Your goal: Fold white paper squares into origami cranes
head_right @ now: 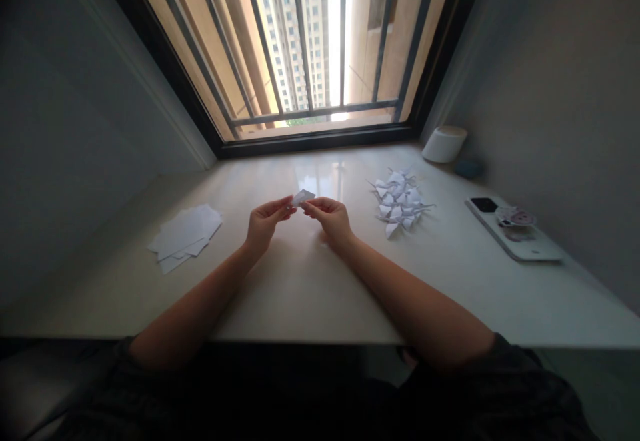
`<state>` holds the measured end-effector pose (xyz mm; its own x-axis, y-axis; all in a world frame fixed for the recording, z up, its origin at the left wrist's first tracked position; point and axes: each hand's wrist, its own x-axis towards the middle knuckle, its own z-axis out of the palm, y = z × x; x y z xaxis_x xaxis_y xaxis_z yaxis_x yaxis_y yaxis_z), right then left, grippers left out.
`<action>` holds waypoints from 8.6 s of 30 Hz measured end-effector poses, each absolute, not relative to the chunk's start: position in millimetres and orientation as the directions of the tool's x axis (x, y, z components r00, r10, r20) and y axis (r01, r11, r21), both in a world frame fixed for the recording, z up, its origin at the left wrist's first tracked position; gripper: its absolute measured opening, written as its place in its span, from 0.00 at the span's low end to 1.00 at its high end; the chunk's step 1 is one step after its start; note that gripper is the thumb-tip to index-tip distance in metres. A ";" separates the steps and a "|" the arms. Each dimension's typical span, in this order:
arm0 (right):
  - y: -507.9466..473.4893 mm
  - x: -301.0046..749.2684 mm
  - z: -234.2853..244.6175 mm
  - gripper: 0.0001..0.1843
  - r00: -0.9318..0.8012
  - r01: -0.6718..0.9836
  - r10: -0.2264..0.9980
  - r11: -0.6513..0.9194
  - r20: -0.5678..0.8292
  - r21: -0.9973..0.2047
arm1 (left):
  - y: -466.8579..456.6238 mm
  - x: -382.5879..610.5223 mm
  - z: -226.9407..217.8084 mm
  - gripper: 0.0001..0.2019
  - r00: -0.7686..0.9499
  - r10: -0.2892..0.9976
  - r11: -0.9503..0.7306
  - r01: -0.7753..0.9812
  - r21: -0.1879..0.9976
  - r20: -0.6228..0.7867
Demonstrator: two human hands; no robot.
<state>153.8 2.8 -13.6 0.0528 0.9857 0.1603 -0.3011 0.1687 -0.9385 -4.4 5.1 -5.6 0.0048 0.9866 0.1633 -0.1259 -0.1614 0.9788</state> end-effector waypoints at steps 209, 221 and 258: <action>7.7 167.6 -8.8 0.14 0.216 -0.115 0.964 0.183 0.155 -0.976 | 7.3 -14.9 -2.2 0.21 0.190 0.891 -0.395 0.770 0.500 0.412; 13.0 162.3 -22.1 0.14 0.008 -0.070 0.974 0.226 0.226 -0.972 | 5.9 -12.8 -4.2 0.16 0.249 0.856 -0.482 0.700 0.527 0.453; -2.8 160.1 -16.5 0.17 -0.124 0.317 0.799 0.594 0.589 -0.739 | 3.7 -9.7 -10.5 0.13 0.302 0.872 -0.488 0.589 0.644 0.385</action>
